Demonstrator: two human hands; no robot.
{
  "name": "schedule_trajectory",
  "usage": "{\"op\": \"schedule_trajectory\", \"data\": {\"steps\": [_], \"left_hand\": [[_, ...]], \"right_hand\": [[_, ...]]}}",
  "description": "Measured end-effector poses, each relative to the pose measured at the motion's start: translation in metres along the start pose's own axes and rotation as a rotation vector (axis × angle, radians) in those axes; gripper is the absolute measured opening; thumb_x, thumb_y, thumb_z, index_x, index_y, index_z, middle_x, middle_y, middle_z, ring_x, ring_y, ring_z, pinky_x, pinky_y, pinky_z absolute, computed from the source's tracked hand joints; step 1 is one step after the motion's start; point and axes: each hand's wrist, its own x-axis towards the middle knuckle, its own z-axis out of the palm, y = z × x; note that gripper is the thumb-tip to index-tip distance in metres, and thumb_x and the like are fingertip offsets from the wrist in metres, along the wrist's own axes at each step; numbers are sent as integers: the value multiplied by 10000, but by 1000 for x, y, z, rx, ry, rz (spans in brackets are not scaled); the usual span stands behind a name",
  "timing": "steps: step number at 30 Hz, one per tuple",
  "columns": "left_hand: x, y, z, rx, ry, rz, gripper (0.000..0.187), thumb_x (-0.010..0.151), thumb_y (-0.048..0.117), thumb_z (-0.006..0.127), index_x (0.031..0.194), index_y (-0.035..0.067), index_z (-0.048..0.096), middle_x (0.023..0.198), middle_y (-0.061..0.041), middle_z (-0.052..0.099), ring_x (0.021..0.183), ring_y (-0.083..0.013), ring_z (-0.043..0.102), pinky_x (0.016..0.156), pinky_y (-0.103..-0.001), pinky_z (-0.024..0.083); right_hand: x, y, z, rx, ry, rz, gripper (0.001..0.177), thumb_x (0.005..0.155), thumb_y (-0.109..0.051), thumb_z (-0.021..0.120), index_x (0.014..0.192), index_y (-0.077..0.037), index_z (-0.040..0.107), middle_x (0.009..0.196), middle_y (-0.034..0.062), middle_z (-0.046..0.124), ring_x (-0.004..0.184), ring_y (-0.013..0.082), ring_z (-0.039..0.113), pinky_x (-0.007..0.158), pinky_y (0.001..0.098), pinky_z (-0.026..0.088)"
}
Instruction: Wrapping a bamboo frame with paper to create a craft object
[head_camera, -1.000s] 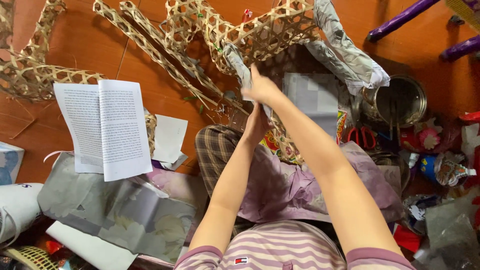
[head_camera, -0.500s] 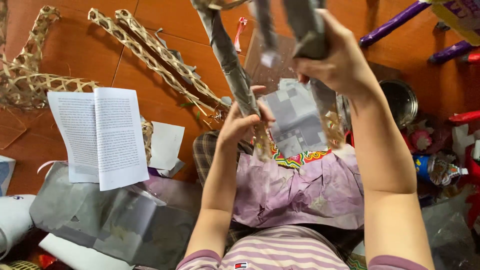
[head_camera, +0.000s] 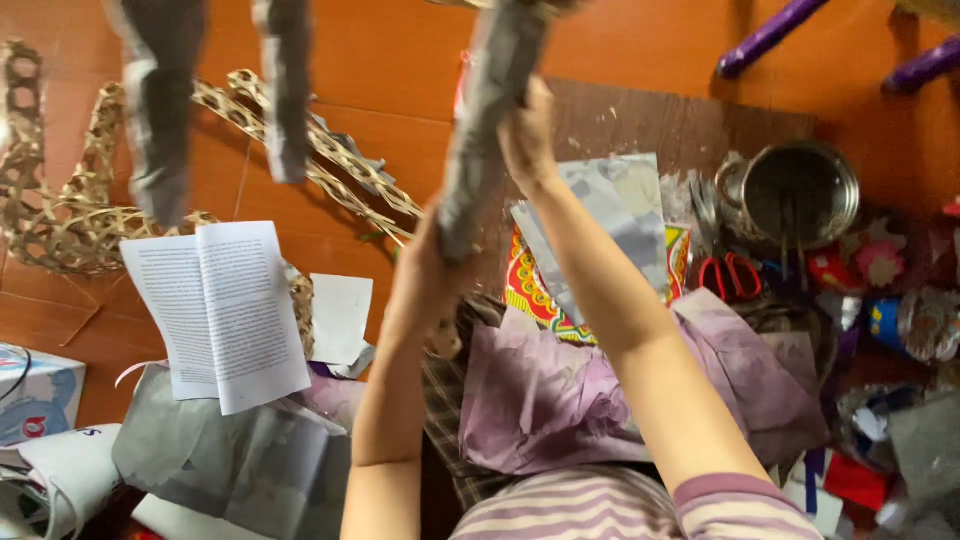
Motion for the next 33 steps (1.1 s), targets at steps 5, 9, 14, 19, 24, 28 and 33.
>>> {"op": "schedule_trajectory", "data": {"steps": [5,9,14,19,24,28,33], "left_hand": [[56,-10,-34,-348,192,-343,568,913,148,677,1440,80,475,1163,-154,723,868,-188,696,649,-302,643],[95,-44,-62,168,29,23,643,897,185,827,1410,61,460,1072,-148,759,782,-207,722,612,-376,640],[130,-88,-58,656,81,-147,801,886,167,815,1529,79,346,1226,-213,645,999,-312,613,844,-438,479],[129,-73,12,749,262,169,827,893,31,868,1522,59,332,1324,-165,611,1165,-286,578,1034,-431,523],[83,-129,144,153,148,10,260,930,200,773,1159,97,705,1004,-153,744,937,-337,739,824,-442,593],[18,-216,214,191,272,-139,436,910,225,765,1275,40,617,1133,-238,687,1031,-397,701,899,-489,568],[0,-224,209,77,302,-427,659,858,294,840,1355,25,501,1188,-230,672,1110,-378,694,924,-444,564]], "right_hand": [[-11,51,-63,-276,-482,231,892,973,-561,541,1610,-147,75,1357,31,447,1286,170,490,1202,361,324],[-65,89,-181,-806,-526,287,382,943,-246,640,1277,-62,670,939,69,734,735,219,633,674,347,523],[-162,121,-265,-1095,-216,174,244,862,-99,732,1081,9,743,1034,155,732,862,346,684,763,413,541],[-225,123,-229,-1037,-134,75,361,793,-122,779,1126,6,729,1283,212,632,1170,378,577,1004,450,474],[-238,125,-213,-1430,-303,-1,789,714,-353,907,1400,-97,614,1471,231,500,1336,401,492,954,522,482],[-240,147,-221,-1465,-275,-79,723,710,-335,899,1360,-146,644,1436,214,547,1296,381,534,879,499,519],[-240,161,-219,-1336,-139,-267,212,910,-313,734,1113,-254,723,1149,65,646,1020,260,641,715,369,521]]}}
